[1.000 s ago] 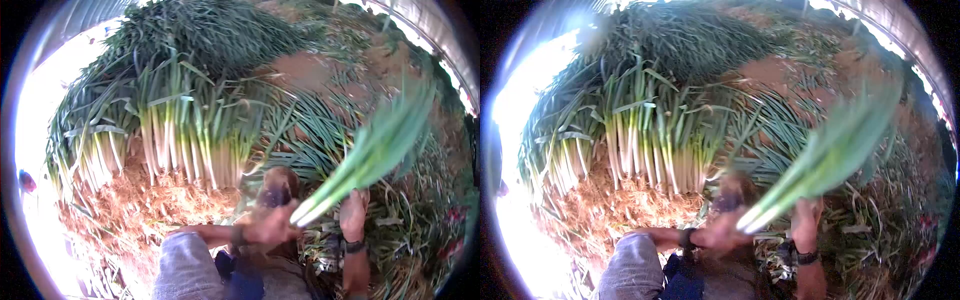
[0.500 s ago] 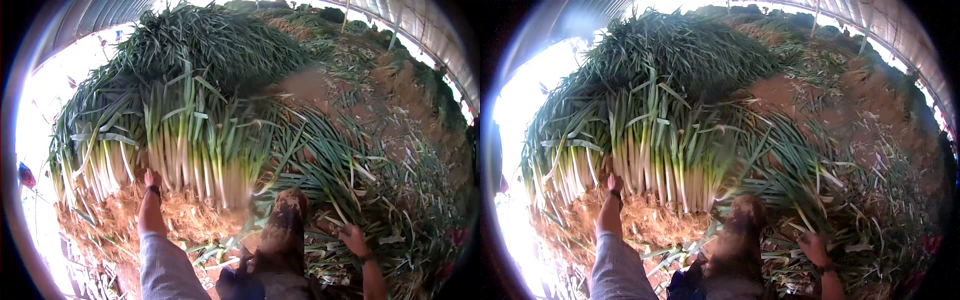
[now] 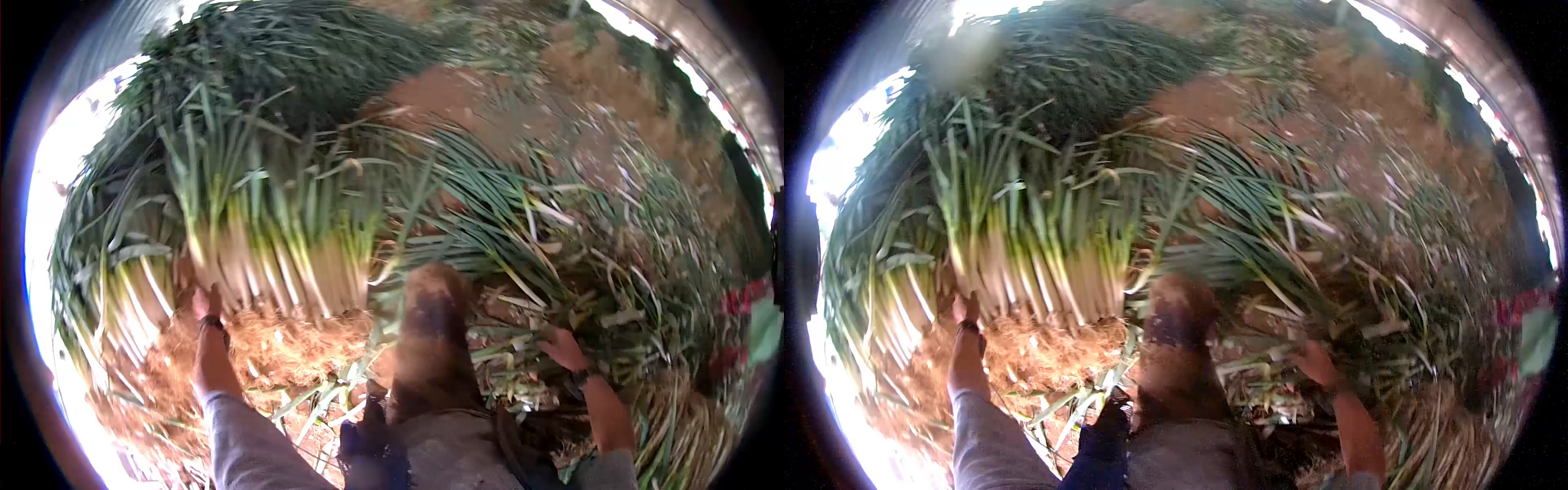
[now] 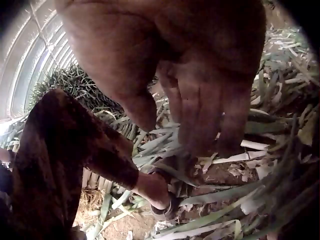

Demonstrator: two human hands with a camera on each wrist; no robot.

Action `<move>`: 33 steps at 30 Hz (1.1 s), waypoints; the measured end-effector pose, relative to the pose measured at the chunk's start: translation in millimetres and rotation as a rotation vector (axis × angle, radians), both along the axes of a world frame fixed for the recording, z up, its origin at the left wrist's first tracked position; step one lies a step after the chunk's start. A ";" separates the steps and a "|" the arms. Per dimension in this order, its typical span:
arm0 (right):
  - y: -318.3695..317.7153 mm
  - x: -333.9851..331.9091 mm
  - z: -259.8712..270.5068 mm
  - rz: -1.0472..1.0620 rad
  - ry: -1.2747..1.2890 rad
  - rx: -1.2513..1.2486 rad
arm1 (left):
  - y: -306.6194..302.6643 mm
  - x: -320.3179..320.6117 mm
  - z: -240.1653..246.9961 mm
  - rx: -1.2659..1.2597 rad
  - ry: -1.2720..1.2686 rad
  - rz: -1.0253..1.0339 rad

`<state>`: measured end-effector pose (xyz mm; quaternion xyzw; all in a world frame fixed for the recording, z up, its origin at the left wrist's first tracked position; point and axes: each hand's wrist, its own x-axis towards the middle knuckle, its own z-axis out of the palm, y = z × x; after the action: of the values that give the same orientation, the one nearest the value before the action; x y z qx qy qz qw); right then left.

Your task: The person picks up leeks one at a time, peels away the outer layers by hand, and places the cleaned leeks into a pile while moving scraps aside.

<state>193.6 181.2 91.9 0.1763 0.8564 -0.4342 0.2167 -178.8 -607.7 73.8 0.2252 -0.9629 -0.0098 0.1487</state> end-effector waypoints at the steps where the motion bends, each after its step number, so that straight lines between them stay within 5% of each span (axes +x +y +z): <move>1: -2.3 0.8 3.8 -0.026 0.001 0.009 | 11.7 3.0 17.8 0.136 -0.135 0.029; 3: 20.1 12.4 -26.8 -0.057 -0.067 0.034 | 55.3 8.0 33.7 -0.144 -0.106 0.197; 5: 47.5 24.9 -72.0 -0.117 0.033 0.041 | 78.0 -10.2 17.1 -0.221 0.158 0.062; 8: 63.8 22.6 -90.1 -0.159 0.227 0.163 | 143.1 -43.5 -0.2 0.204 0.146 -0.279; 9: 71.1 14.0 -85.8 -0.177 0.209 0.170 | 177.3 -56.2 -16.9 0.682 0.270 -0.761; 12: 93.2 -6.8 -94.6 -0.235 -0.033 0.197 | 379.6 10.1 81.7 1.356 0.138 -0.747; 13: 106.4 -10.9 -122.5 -0.231 0.128 0.264 | 431.8 27.8 103.5 1.543 0.053 -0.821; 14: 116.5 -15.5 -141.8 -0.222 0.288 0.328 | 476.1 40.8 115.7 1.454 0.029 -0.961; 15: 121.5 -25.7 -148.6 -0.223 0.267 0.322 | 514.7 55.8 132.8 1.820 -0.106 -0.858; 19: 114.2 -91.1 -155.0 -0.111 -0.032 0.343 | 607.9 58.9 137.9 1.960 -0.554 -1.057; 22: 108.0 -130.1 -169.2 -0.134 0.000 0.288 | 638.1 23.4 110.9 1.873 -0.865 -0.952; 25: 111.6 -150.6 -225.0 -0.189 -0.084 0.294 | 654.3 -21.5 56.9 1.631 -0.953 -0.965; 27: 112.8 -160.7 -249.5 -0.049 -0.162 0.297 | 661.8 -38.2 9.2 1.596 -0.979 -0.897; 30: 108.0 -156.7 -277.9 -0.041 0.099 0.528 | 673.5 -39.6 -73.5 1.325 -1.289 -0.882; 33: 102.7 -184.7 -203.9 -0.059 -0.277 -0.057 | 688.8 -15.3 -149.7 0.844 -1.456 -1.112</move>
<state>8.9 283.9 -112.0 0.2532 0.8002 -0.4360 0.3249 -194.1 81.0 -76.0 -0.2703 -0.7057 -0.2779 -0.5930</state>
